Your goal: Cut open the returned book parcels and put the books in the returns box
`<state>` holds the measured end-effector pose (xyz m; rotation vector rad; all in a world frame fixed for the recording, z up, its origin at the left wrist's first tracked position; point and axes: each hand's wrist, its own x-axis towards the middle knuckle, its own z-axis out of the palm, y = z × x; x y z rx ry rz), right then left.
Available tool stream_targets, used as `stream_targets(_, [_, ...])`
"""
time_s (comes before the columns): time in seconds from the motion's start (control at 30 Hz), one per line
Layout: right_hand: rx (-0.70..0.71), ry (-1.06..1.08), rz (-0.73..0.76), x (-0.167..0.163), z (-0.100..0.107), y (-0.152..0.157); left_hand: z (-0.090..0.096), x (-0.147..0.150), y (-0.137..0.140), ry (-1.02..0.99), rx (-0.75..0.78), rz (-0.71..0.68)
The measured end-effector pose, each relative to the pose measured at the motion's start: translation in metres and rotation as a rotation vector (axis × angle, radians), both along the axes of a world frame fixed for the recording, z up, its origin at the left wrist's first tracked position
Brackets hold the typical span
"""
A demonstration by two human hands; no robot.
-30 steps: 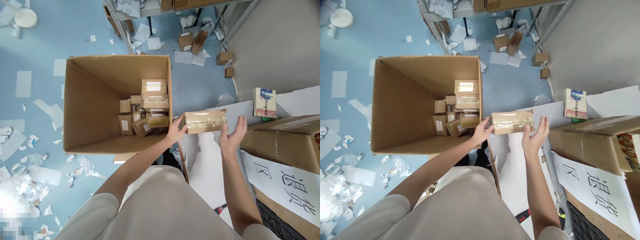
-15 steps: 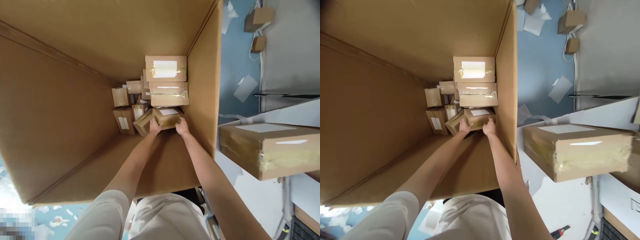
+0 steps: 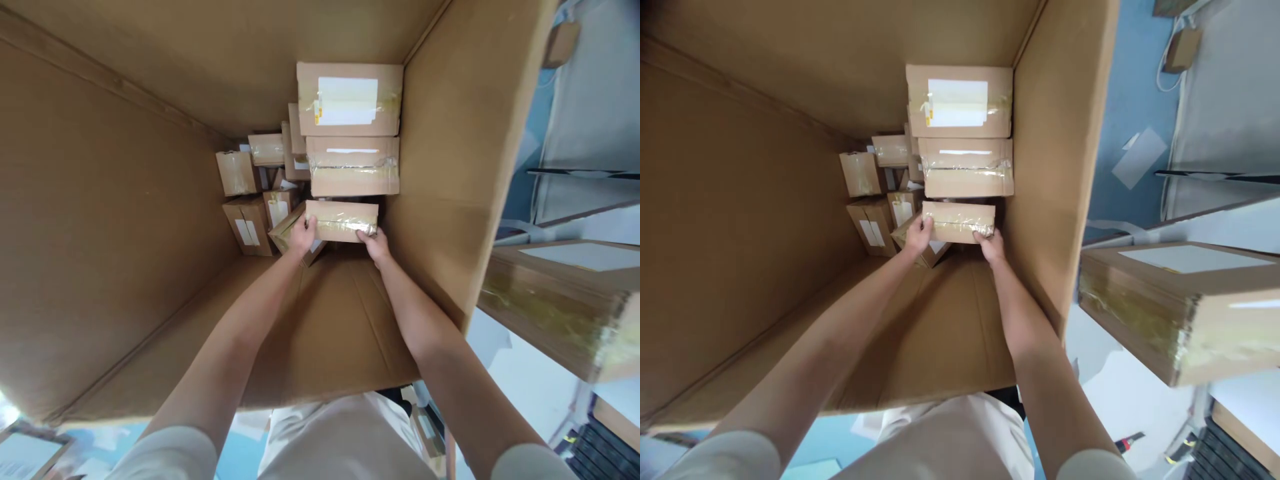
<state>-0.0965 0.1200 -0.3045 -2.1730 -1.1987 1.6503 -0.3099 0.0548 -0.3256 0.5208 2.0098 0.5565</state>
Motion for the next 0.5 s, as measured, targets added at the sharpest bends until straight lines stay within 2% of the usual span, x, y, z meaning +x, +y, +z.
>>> stream_targets(0.07, [-0.003, -0.065, 0.053, -0.006, 0.027, -0.007, 0.027, -0.001, -0.012, 0.008, -0.006, 0.029])
stream_targets(0.17, [0.03, -0.126, 0.173, -0.016, 0.082, -0.015, 0.085, -0.009, -0.029, 0.037, 0.056, 0.069])
stream_targets(0.27, [0.122, -0.082, 0.303, -0.02, 0.151, -0.02, 0.16, -0.021, -0.041, 0.07, 0.182, 0.089])
stream_targets(0.37, [0.249, -0.022, 0.398, -0.02, 0.232, -0.026, 0.243, -0.028, -0.056, 0.132, 0.315, 0.049])
stream_targets(0.5, [0.513, 0.13, 0.38, -0.008, 0.339, -0.032, 0.344, -0.023, -0.082, 0.325, 0.509, 0.099])
